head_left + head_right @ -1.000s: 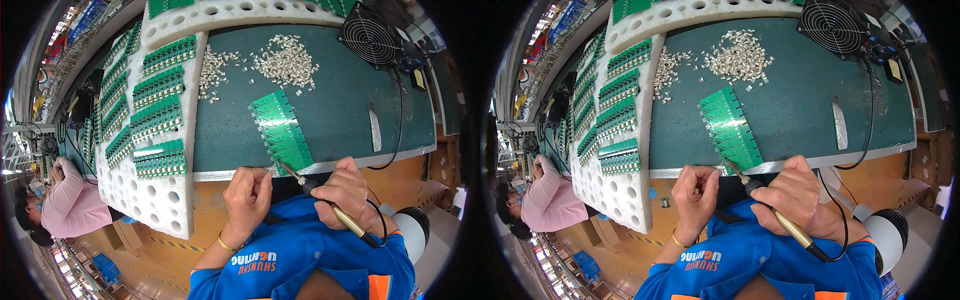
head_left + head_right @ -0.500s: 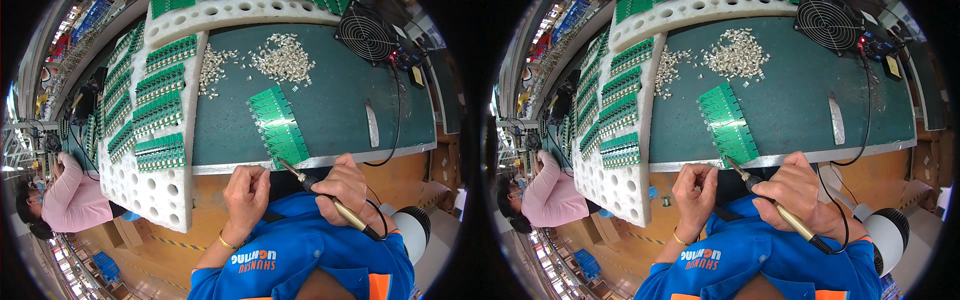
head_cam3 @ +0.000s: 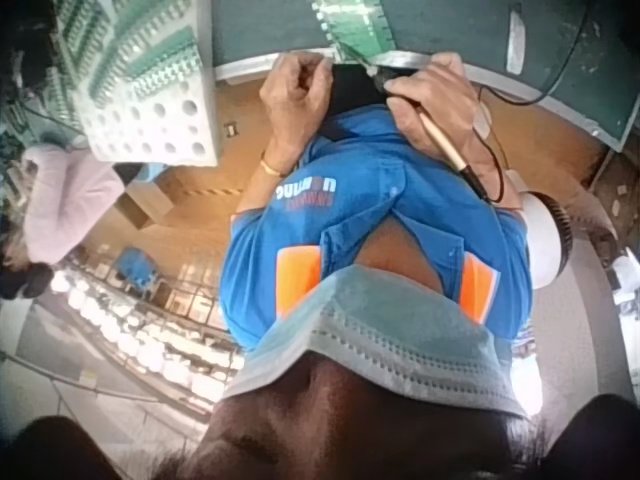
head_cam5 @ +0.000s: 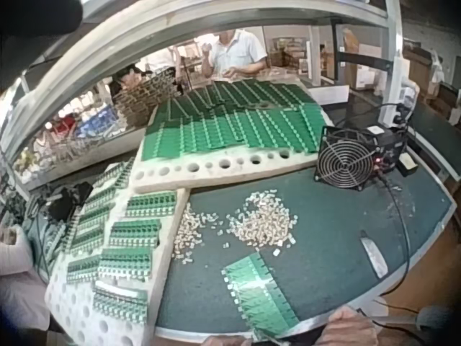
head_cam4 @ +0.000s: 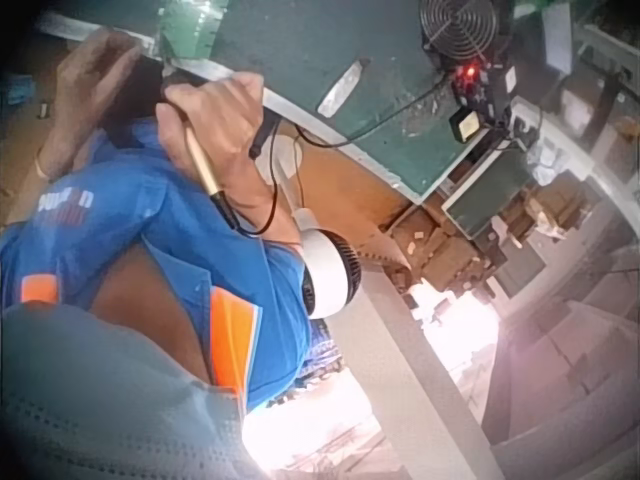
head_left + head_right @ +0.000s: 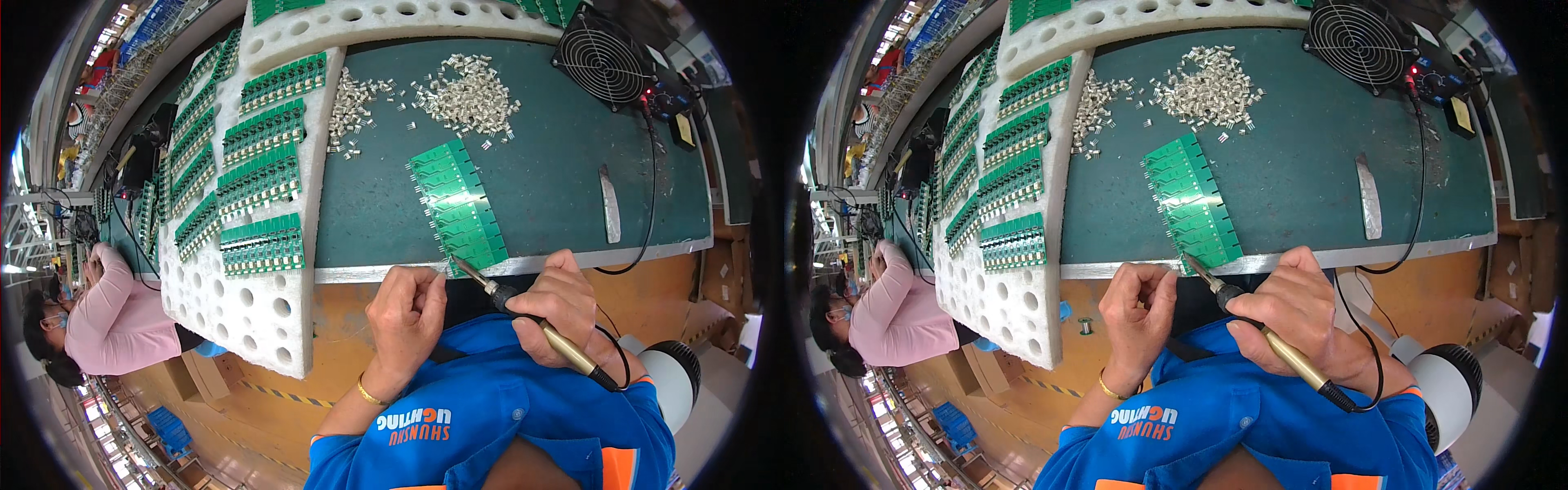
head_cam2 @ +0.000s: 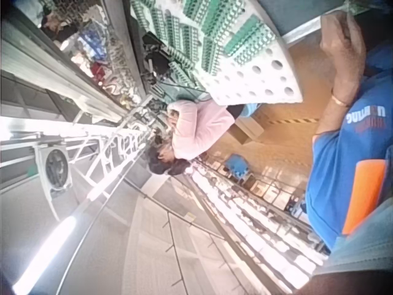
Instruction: The person solders components onto a circuit board strip using a soldering iron and solder wire, places the strip onto a foam holder, and picks up another circuit board strip to solder components onto it.
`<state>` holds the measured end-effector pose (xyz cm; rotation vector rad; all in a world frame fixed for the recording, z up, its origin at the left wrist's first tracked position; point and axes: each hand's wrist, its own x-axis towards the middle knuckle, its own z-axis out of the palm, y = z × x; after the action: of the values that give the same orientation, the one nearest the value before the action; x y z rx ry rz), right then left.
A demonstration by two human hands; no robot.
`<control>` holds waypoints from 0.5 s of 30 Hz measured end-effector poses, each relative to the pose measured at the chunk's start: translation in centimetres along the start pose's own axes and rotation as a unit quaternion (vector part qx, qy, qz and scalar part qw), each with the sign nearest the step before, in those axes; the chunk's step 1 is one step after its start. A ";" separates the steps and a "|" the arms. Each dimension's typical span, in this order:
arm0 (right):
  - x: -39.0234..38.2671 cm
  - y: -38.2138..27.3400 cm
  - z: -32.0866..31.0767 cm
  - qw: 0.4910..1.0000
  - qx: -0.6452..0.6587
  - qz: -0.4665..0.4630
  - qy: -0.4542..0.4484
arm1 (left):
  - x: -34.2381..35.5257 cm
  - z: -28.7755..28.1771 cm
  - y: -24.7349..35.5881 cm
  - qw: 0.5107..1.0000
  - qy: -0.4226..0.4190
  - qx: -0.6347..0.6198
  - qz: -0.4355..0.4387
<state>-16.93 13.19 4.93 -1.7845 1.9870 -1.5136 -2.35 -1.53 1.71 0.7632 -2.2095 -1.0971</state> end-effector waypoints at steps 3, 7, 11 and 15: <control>0.1 -0.1 0.0 1.000 -0.001 0.000 -0.001 | 0.1 0.1 0.0 1.000 0.003 -0.008 0.000; 0.1 -0.1 -0.1 1.000 -0.001 -0.001 -0.002 | 0.2 0.1 0.3 1.000 -0.001 0.001 -0.003; -0.1 -0.1 0.0 1.000 -0.004 0.010 -0.005 | 0.5 0.1 0.3 1.000 -0.011 0.006 -0.005; -0.2 -0.1 0.0 1.000 -0.007 0.006 -0.013 | 0.4 0.1 0.5 1.000 -0.012 0.009 -0.014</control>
<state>-16.80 13.37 4.88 -1.7856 1.9976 -1.4695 -2.84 -1.54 2.17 0.7943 -2.2378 -1.1074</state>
